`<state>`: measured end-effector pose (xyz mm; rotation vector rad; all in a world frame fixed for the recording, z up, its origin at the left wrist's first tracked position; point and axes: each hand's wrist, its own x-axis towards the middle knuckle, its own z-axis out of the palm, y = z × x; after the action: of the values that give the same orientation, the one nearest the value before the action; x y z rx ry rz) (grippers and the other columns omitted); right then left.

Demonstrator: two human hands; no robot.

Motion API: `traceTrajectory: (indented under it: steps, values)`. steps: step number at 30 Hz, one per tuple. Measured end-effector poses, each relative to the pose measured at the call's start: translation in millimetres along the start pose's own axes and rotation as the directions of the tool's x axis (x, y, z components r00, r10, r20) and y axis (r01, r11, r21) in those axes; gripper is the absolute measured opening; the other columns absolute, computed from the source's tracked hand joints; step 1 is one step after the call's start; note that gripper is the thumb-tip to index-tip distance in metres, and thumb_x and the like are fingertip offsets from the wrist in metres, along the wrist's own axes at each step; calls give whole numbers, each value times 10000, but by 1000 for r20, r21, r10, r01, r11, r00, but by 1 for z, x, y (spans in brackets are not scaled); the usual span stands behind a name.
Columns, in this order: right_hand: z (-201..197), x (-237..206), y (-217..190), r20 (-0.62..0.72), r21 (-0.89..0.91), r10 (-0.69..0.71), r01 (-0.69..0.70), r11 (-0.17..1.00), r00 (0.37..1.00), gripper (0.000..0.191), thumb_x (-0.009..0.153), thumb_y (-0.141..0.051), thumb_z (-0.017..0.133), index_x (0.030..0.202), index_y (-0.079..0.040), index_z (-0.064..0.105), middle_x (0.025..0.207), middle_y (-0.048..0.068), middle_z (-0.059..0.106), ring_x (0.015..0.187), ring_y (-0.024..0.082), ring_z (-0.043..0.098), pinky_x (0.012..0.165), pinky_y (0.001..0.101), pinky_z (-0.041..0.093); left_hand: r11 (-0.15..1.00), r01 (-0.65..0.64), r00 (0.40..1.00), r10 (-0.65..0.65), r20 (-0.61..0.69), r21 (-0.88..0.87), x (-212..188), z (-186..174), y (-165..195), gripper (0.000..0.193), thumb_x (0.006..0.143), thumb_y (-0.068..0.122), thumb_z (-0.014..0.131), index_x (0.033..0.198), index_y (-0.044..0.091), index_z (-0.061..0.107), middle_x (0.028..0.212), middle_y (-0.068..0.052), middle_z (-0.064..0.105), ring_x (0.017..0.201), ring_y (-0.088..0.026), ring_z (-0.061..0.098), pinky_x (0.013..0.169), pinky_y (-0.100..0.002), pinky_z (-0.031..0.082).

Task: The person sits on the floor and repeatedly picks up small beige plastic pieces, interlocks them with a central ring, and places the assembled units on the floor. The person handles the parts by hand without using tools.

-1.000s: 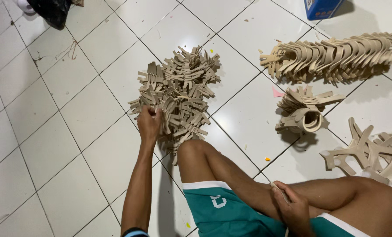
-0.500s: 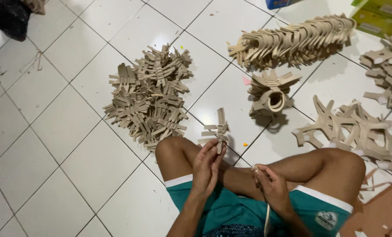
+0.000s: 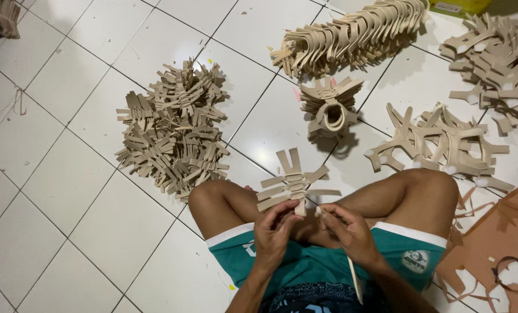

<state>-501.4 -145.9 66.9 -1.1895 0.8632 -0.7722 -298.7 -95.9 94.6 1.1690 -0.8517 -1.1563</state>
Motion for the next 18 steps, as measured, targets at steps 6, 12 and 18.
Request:
traceTrajectory:
  steps: [6, 12, 18]
  values:
    - [3, 4, -35, 91, -174, 46, -30, 984, 995, 261, 990, -206, 632, 1112, -2, 741, 834, 41, 687, 759, 117, 606, 671, 264, 496, 984, -35, 998, 43, -42, 176, 1, 2, 12, 156, 937, -18, 725, 1089, -24, 759, 1005, -100, 771, 891, -126, 724, 798, -232, 579]
    - [-1, 17, -57, 224, -565, -141, 247, 787, 964, 245, 923, -189, 692, 1089, -16, 739, 929, 120, 764, 812, 250, 743, 718, 368, 579, 955, 28, 995, -54, 80, 294, 2, -3, 27, 199, 879, 14, 769, 1075, -13, 788, 940, -96, 797, 822, -125, 753, 721, -231, 607]
    - [-2, 24, -47, 518, -599, -435, 676, 429, 736, 271, 942, -147, 684, 1135, 40, 654, 1051, 198, 737, 906, 327, 738, 785, 407, 605, 893, 71, 984, -135, 114, 445, 7, -7, 33, 269, 832, 29, 819, 1097, -7, 786, 953, -129, 793, 844, -157, 788, 737, -245, 636]
